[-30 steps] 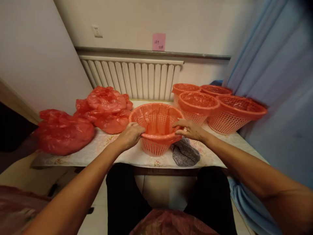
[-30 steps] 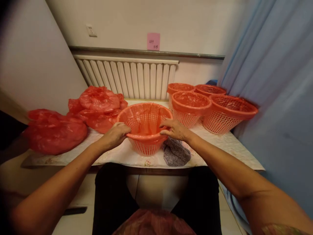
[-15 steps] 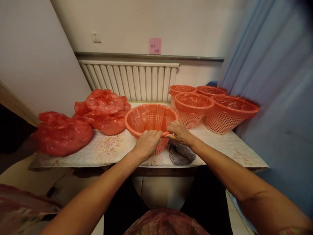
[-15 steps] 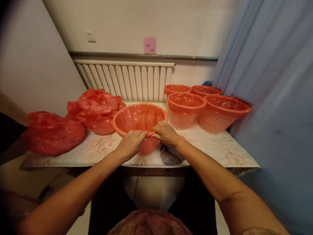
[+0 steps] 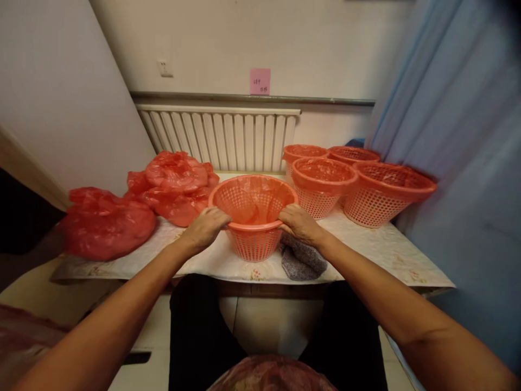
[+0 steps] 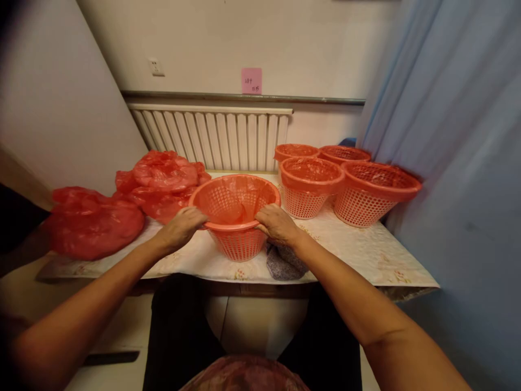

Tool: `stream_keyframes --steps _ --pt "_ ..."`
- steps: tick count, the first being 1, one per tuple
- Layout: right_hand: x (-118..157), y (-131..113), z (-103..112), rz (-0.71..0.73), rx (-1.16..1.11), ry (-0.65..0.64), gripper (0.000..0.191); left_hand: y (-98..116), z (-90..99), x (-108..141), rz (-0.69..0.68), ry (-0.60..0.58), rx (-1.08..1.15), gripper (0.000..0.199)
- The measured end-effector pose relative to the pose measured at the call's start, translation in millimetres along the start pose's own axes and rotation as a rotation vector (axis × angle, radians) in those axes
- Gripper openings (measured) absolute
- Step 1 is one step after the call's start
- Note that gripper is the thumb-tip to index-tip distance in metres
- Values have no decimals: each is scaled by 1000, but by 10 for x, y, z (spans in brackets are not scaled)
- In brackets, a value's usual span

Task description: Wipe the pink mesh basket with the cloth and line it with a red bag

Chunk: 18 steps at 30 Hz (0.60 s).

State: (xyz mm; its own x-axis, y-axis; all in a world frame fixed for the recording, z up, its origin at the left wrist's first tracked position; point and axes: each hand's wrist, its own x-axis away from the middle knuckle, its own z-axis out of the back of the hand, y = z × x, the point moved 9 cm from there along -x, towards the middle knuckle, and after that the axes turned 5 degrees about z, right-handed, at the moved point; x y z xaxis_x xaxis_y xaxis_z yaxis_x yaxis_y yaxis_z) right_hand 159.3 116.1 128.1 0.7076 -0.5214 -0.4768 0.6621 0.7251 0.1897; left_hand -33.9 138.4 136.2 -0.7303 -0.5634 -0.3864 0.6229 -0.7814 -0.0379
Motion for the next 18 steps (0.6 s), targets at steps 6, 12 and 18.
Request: stream_keyframes --steps 6,12,18 --pt "-61 -62 -42 -75 75 44 27 286 157 -89 50 89 144 24" --pt "-163 -330 -36 -198 158 15 24 755 -108 -225 53 57 -62 25" --pt "-84 -311 45 -16 23 -8 41 581 -155 -87 -40 146 -137 25"
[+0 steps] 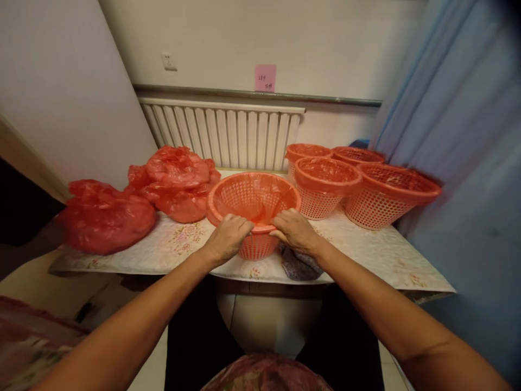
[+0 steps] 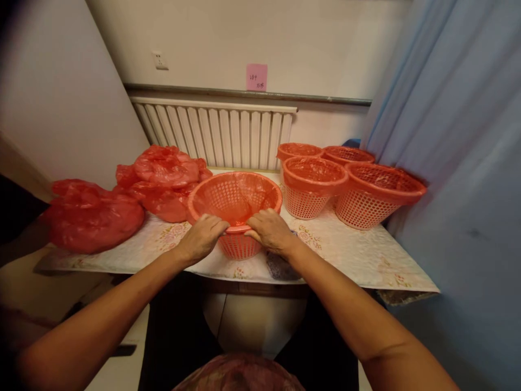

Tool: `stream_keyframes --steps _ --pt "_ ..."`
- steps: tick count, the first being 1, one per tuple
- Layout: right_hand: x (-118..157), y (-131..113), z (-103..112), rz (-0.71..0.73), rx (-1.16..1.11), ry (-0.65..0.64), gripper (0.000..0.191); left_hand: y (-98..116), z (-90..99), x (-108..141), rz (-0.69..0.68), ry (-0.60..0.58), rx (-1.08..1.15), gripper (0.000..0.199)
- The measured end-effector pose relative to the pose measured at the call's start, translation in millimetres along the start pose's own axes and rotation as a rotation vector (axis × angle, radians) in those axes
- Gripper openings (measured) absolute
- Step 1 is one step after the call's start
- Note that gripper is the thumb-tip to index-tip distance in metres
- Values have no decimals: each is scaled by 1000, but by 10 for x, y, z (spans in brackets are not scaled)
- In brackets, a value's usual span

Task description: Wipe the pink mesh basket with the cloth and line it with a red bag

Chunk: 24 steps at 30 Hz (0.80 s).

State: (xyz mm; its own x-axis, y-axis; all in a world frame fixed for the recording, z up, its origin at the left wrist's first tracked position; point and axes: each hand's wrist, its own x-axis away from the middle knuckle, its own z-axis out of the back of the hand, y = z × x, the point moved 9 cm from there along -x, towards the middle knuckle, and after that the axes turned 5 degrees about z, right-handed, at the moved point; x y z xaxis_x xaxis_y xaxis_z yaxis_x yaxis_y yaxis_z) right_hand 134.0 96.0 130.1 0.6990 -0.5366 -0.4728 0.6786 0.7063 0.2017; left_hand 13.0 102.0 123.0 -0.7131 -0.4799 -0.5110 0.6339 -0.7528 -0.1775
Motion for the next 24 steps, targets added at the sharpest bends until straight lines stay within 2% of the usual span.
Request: stream_keyframes --steps 4,7,9,12,14,17,20,24 --pt "149 284 8 26 -73 7 49 -350 14 85 2 -18 128 24" --pt "173 370 -11 -13 -36 44 51 -543 51 73 39 -66 201 22" --pt "127 312 -34 -47 15 58 49 -534 124 34 57 -70 250 18" --pt "-13 98 -63 -109 104 63 43 -283 203 -45 37 -59 290 24" --pt "-114 -52 -69 -157 154 63 38 -74 136 -83 22 -96 247 23" --pt "-197 -180 -75 -160 177 47 36 37 13 -99 48 -76 68 25" --pt "-134 -94 -92 -67 131 3 38 -25 -44 -54 -13 -31 11 26" --pt "92 250 -65 -3 18 0 47 -372 -10 28 -26 -29 93 25"
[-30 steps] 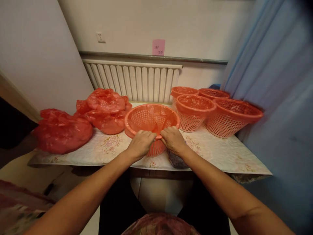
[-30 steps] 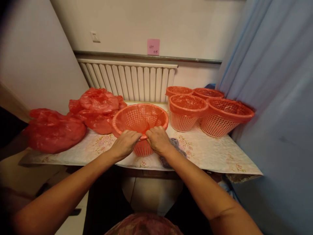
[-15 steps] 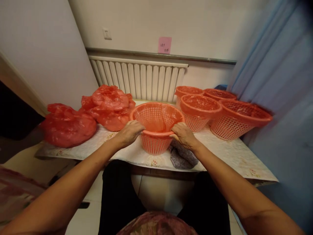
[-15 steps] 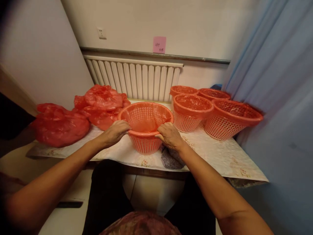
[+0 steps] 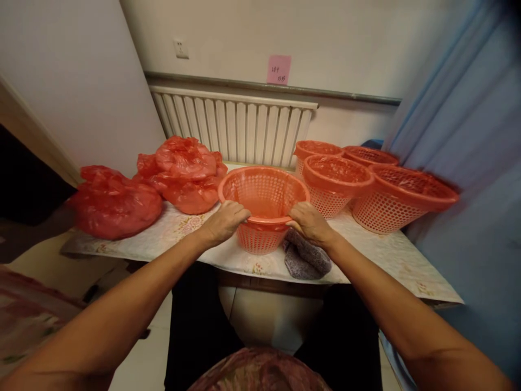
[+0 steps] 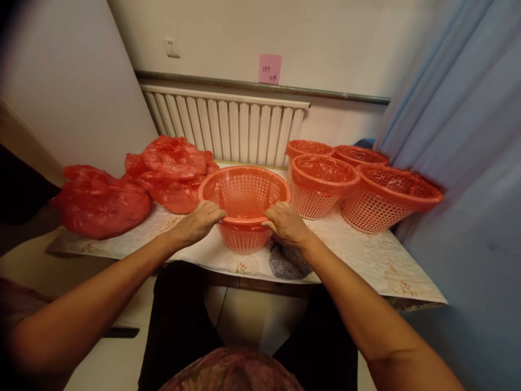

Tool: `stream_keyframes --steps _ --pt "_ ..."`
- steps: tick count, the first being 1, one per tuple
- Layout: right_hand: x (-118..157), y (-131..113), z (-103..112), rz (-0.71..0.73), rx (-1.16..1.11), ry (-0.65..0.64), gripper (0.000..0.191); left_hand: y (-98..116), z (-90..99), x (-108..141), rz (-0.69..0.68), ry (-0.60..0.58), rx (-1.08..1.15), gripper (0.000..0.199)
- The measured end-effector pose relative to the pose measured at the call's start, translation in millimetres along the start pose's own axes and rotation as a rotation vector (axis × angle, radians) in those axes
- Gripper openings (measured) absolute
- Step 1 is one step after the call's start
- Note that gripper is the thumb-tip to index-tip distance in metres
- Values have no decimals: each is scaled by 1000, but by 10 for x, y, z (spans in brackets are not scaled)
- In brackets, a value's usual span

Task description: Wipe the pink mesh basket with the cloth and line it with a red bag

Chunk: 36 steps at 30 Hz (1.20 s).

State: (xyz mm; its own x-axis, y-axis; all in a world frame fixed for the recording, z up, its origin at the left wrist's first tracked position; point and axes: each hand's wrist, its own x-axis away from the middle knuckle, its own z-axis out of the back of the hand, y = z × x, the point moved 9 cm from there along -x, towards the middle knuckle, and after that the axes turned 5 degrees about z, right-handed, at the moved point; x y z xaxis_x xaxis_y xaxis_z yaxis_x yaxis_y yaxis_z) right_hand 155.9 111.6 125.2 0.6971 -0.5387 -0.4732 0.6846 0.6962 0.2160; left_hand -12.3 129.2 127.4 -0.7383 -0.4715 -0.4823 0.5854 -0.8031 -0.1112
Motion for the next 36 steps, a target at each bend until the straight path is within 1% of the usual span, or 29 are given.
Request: stream_keyframes --steps 2,3,5,7,9,11,13,15,18,21,23,25,27,30,33,36 --pt "65 109 5 -27 -16 20 47 -157 48 19 22 -24 49 25" --pt "69 120 1 -49 -7 30 45 -202 73 16 35 -34 78 24" --pt "17 49 -13 -97 37 48 41 -206 134 -19 62 -30 139 21" --pt "-97 -113 -29 -140 92 56 38 -79 166 -79 69 -16 177 21" --pt "-230 -295 -44 -179 135 49 35 134 118 -137 44 -39 169 23" --pt "-329 -429 -51 -198 160 33 33 291 28 -168 44 -61 88 24" --pt "-358 -480 -50 -168 166 18 33 344 -43 -157 45 -51 -13 26" --pt "-301 -424 -42 -103 155 11 34 305 -75 -111 23 -25 -63 26" --pt "-102 -169 -25 -33 87 2 39 111 -59 -31 -6 1 -25 25" --pt "70 71 -10 -37 18 10 42 -87 2 -12 6 -10 36 27" --pt "97 118 -6 -70 29 25 41 -125 50 -45 31 -30 71 26" --pt "43 63 -17 -112 71 32 39 -62 90 -98 53 -37 108 22" --pt "-65 -63 -34 -146 117 35 35 86 92 -153 46 -36 136 20" --pt "-234 -261 -54 -185 169 33 32 278 6 -200 37 -41 98 24" --pt "-311 -381 -65 -187 191 31 31 317 -62 -189 62 -6 -17 29" --pt "-290 -420 -66 -168 200 27 29 333 -74 -151 51 41 -75 28"
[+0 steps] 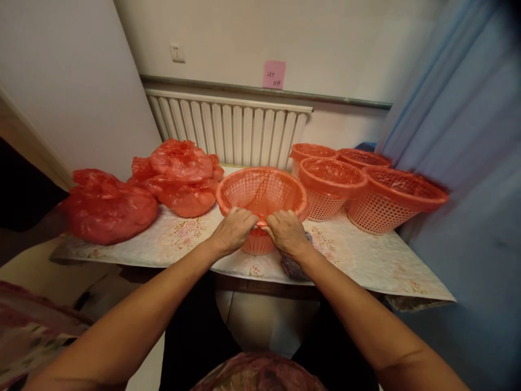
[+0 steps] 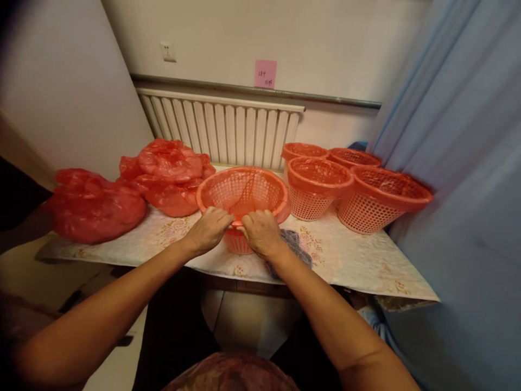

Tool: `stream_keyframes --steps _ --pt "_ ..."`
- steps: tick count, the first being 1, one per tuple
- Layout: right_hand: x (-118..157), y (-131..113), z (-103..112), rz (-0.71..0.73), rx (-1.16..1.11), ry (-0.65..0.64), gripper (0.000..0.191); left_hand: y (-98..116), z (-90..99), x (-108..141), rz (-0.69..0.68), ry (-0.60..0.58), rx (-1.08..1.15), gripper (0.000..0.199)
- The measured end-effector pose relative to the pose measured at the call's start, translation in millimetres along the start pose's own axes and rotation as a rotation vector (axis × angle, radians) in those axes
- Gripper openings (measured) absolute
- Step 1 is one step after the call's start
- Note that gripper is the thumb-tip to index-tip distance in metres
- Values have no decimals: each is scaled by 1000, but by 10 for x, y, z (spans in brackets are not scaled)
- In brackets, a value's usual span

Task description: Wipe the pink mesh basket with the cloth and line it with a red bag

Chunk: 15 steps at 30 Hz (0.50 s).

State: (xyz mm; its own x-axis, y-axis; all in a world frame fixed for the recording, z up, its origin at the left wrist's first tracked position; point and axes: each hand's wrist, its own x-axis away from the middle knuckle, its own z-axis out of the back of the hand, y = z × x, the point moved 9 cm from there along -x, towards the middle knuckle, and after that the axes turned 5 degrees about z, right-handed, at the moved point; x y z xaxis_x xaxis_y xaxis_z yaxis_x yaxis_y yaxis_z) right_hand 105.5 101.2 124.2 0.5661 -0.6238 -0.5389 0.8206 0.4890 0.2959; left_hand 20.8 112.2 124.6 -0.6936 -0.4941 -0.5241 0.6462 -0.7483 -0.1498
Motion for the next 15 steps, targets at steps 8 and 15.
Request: stream_keyframes --steps 8,15 --pt "48 0 57 -45 -4 -4 24 26 44 43 62 147 -21 28" --pt "74 -41 58 -58 1 49 28 33 42 85 82 186 -11 28"
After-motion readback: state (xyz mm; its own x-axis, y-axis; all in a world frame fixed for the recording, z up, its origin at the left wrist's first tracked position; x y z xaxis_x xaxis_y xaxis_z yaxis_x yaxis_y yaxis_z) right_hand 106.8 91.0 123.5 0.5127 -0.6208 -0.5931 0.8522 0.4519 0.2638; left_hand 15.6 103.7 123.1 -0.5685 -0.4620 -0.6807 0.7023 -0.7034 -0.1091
